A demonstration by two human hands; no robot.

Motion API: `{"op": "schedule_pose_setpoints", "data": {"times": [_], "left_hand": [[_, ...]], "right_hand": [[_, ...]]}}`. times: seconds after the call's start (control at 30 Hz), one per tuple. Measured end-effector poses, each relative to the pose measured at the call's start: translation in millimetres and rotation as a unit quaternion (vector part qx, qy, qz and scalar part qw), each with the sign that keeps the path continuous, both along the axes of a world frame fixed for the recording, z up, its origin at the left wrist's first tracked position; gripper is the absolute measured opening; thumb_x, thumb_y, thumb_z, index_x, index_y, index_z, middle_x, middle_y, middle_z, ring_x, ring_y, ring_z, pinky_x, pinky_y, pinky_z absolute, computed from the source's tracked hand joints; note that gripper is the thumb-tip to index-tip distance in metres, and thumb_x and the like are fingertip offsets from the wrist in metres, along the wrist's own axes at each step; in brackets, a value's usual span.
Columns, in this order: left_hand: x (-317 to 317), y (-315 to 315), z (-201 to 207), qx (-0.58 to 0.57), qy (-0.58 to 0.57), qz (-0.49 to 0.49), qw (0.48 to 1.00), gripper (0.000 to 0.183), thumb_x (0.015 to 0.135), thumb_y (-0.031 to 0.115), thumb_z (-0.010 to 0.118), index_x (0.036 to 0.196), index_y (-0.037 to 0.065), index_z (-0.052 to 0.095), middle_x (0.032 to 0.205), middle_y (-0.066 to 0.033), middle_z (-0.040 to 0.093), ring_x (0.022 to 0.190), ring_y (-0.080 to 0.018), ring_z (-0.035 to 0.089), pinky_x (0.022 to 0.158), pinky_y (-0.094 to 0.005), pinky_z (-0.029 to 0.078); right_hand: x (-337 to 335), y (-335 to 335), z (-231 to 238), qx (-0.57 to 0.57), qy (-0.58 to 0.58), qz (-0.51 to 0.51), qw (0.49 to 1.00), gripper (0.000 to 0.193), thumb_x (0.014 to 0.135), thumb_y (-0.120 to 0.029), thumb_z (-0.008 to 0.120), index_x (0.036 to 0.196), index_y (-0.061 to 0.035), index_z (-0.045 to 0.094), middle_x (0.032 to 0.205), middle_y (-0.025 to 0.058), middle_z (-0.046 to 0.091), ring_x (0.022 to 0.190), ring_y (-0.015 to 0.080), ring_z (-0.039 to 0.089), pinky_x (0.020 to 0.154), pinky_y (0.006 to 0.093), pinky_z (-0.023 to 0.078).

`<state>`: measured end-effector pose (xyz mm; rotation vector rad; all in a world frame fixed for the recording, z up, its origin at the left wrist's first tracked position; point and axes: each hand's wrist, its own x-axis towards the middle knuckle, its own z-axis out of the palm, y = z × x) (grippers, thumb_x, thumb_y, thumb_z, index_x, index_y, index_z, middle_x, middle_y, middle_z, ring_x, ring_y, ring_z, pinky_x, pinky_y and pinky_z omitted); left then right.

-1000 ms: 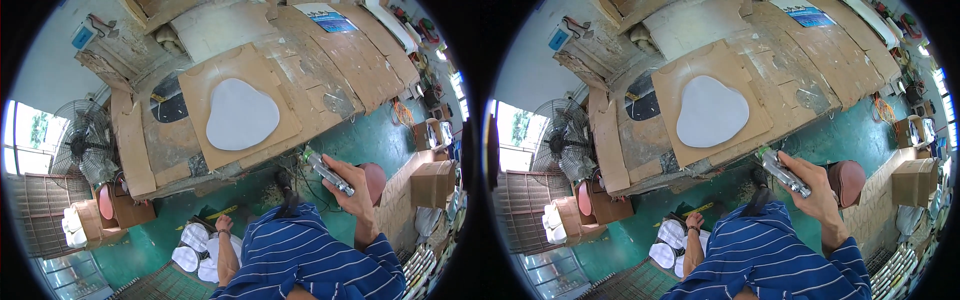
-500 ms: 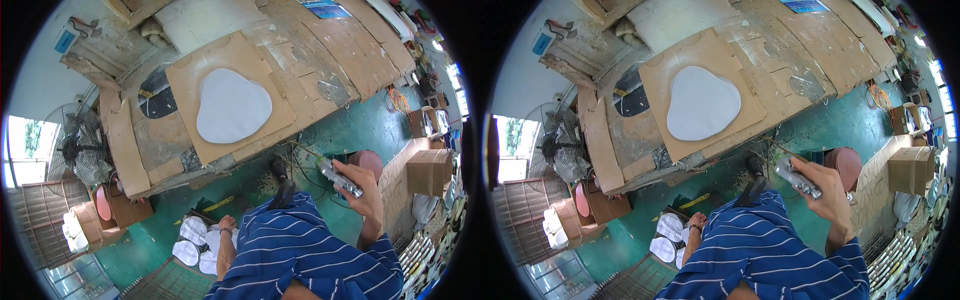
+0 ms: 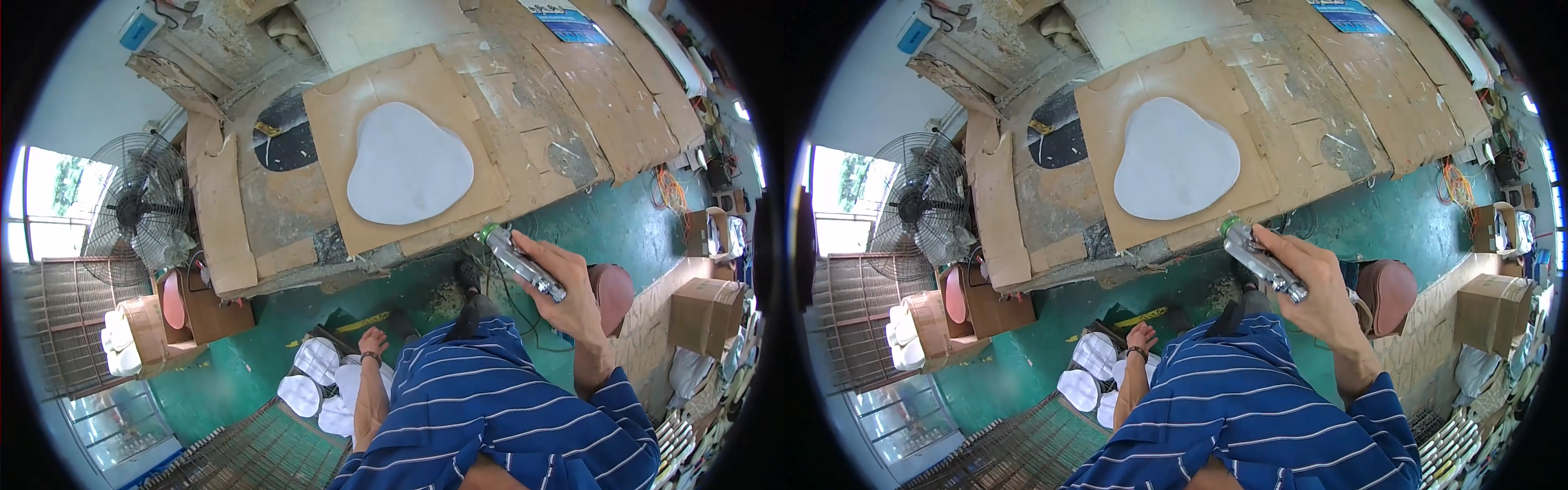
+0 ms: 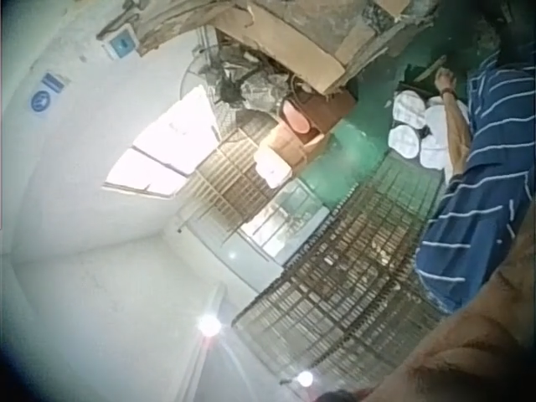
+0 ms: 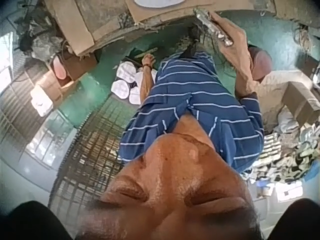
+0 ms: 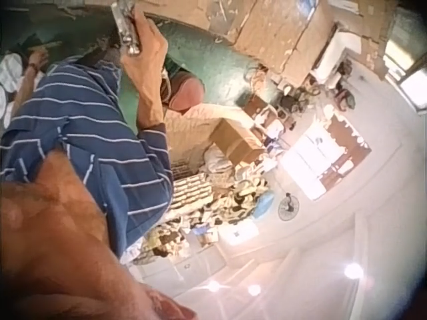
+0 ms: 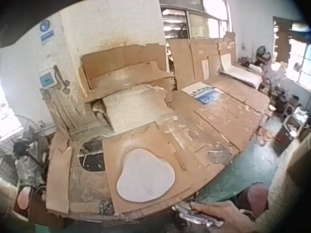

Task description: The person picks up white material pieces, places them on a template, and applies a spray adhesive using a hand-held tool.

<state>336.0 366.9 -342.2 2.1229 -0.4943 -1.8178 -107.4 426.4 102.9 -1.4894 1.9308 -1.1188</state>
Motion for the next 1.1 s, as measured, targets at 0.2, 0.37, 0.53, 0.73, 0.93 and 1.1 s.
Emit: {"op": "schedule_pose_setpoints", "data": {"times": [0.2, 0.37, 0.53, 0.73, 0.93, 1.1], "left_hand": [[10, 21, -9, 0.042, -0.020, -0.015, 0.999, 0.032, 0.095, 0.019, 0.064, 0.126, 0.010, 0.062, 0.099, -0.0081, 0.069, 0.086, -0.0228, 0.068, 0.074, -0.0469, 0.059], [19, 29, -16, 0.076, -0.032, -0.017, 0.996, 0.026, 0.095, 0.018, 0.063, 0.121, 0.013, 0.063, 0.094, -0.0071, 0.070, 0.081, -0.0219, 0.068, 0.069, -0.0456, 0.058], [18, 16, -19, 0.065, -0.014, -0.005, 0.998, 0.024, 0.095, 0.017, 0.064, 0.119, 0.014, 0.063, 0.092, -0.0062, 0.069, 0.078, -0.0213, 0.067, 0.066, -0.0463, 0.057], [-4, -5, -14, 0.043, -0.014, -0.049, 0.998, 0.030, 0.092, 0.012, 0.063, 0.121, 0.011, 0.062, 0.095, -0.0057, 0.071, 0.080, -0.0196, 0.069, 0.069, -0.0431, 0.057], [-16, -15, -17, 0.028, 0.007, -0.039, 0.999, 0.032, 0.089, 0.011, 0.065, 0.121, 0.010, 0.063, 0.098, -0.0070, 0.071, 0.085, -0.0198, 0.069, 0.071, -0.0431, 0.057], [-10, -9, -18, 0.022, 0.008, -0.043, 0.999, 0.036, 0.087, 0.012, 0.067, 0.123, 0.008, 0.063, 0.096, -0.0071, 0.071, 0.083, -0.0195, 0.069, 0.071, -0.0424, 0.057]], "right_hand": [[-5, -4, -2, -0.023, 0.025, -0.082, 0.996, 0.061, 0.075, 0.008, 0.072, 0.134, 0.0010, 0.059, 0.102, 0.0207, 0.068, 0.084, 0.0325, 0.068, 0.074, 0.0357, 0.053], [-2, 0, 2, -0.021, 0.018, -0.085, 0.996, 0.061, 0.075, 0.008, 0.072, 0.134, 0.0003, 0.060, 0.102, 0.0204, 0.068, 0.084, 0.0342, 0.068, 0.074, 0.0356, 0.053], [-4, 20, 4, 0.030, 0.049, -0.112, 0.992, 0.053, 0.081, 0.004, 0.071, 0.133, 0.0011, 0.060, 0.100, 0.0180, 0.068, 0.081, 0.0278, 0.065, 0.075, 0.0316, 0.050], [2, 23, 11, 0.025, 0.020, -0.121, 0.992, 0.060, 0.076, 0.007, 0.072, 0.134, -0.0005, 0.060, 0.101, 0.0198, 0.069, 0.084, 0.0305, 0.069, 0.075, 0.0327, 0.052], [8, 21, 10, -0.005, -0.004, -0.074, 0.997, 0.061, 0.076, 0.009, 0.071, 0.135, -0.0009, 0.060, 0.098, 0.0184, 0.068, 0.082, 0.0288, 0.068, 0.074, 0.0305, 0.051], [6, 27, 12, 0.058, -0.052, 0.002, 0.997, 0.067, 0.070, 0.011, 0.070, 0.135, -0.0014, 0.059, 0.099, 0.0196, 0.068, 0.082, 0.0328, 0.067, 0.074, 0.0323, 0.051]]}}
